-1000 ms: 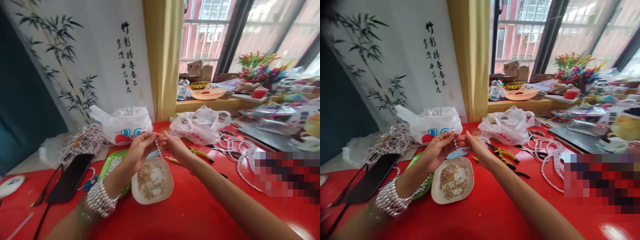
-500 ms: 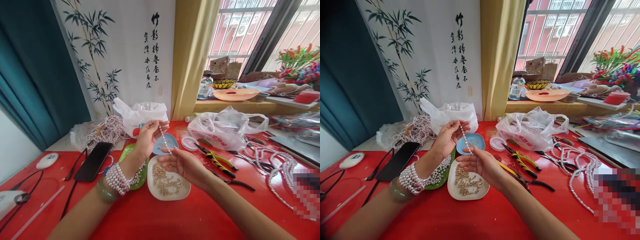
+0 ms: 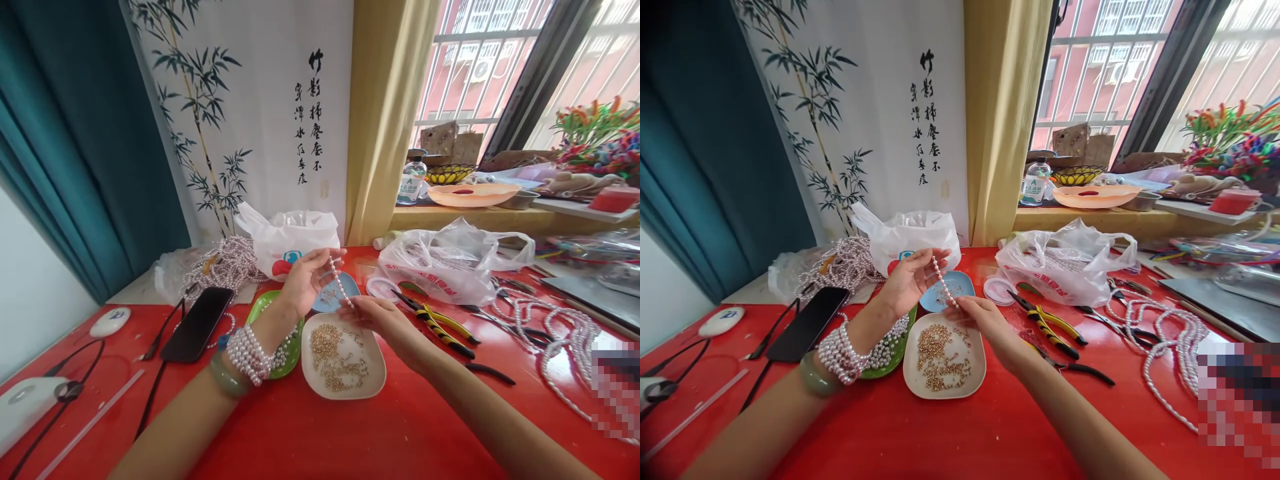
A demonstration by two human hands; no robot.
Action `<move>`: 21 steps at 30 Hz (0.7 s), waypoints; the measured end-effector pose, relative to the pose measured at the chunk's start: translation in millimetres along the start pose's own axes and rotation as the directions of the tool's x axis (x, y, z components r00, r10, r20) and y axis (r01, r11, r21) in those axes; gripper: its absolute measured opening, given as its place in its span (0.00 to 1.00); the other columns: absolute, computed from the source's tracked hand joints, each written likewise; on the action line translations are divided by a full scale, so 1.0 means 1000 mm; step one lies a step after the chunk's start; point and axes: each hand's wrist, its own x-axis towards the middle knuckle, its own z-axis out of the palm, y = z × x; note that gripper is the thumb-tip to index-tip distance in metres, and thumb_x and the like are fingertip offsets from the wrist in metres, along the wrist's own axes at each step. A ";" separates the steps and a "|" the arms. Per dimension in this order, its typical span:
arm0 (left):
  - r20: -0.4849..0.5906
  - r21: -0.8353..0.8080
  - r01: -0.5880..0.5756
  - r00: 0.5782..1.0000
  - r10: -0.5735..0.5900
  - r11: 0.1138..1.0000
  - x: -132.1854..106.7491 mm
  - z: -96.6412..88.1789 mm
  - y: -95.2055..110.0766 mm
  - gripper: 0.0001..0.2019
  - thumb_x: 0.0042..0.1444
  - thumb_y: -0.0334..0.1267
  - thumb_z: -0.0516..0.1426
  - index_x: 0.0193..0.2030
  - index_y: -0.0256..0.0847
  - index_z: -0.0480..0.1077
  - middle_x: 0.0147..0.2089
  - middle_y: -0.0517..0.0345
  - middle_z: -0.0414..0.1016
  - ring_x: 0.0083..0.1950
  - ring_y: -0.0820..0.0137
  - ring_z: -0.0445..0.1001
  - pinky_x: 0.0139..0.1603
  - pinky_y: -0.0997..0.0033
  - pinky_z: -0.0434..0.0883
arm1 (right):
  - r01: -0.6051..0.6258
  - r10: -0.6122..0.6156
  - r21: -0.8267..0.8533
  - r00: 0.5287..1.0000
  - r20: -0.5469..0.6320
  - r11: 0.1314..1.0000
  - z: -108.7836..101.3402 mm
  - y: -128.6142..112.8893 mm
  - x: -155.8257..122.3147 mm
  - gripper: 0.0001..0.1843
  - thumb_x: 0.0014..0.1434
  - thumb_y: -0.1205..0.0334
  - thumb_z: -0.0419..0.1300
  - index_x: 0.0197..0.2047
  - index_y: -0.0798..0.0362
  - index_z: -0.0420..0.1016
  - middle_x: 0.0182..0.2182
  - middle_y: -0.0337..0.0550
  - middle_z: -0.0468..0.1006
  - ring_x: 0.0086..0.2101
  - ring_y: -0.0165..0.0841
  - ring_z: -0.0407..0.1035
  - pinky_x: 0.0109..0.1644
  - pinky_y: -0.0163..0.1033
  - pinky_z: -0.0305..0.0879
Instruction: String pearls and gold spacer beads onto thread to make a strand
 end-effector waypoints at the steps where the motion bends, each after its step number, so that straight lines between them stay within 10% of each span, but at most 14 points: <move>1: 0.019 0.001 0.042 0.999 -0.042 0.999 -0.001 0.000 0.000 0.05 0.51 0.33 0.56 0.30 0.37 0.73 0.39 0.56 0.75 0.37 0.73 0.72 0.37 0.75 0.67 | 0.049 -0.051 -0.037 0.997 -0.055 0.998 -0.001 -0.003 0.001 0.09 0.53 0.60 0.57 0.32 0.54 0.77 0.33 0.44 0.77 0.36 0.31 0.69 0.42 0.37 0.61; 9: 0.263 0.125 0.244 0.927 -0.269 0.962 -0.013 0.009 -0.006 0.07 0.50 0.33 0.56 0.33 0.37 0.74 0.38 0.50 0.76 0.42 0.66 0.72 0.41 0.69 0.66 | 0.310 -0.333 -0.169 0.933 -0.134 0.936 0.000 -0.051 0.004 0.11 0.54 0.57 0.55 0.37 0.50 0.76 0.36 0.40 0.76 0.33 0.28 0.65 0.34 0.33 0.59; 21: 0.282 0.291 0.234 0.906 -0.317 0.928 -0.026 0.015 -0.012 0.07 0.47 0.35 0.59 0.33 0.36 0.74 0.34 0.49 0.76 0.34 0.70 0.72 0.40 0.68 0.65 | 0.443 -0.433 0.016 0.884 -0.174 0.897 0.000 -0.077 -0.001 0.04 0.52 0.68 0.58 0.30 0.56 0.75 0.26 0.39 0.75 0.23 0.21 0.66 0.27 0.28 0.63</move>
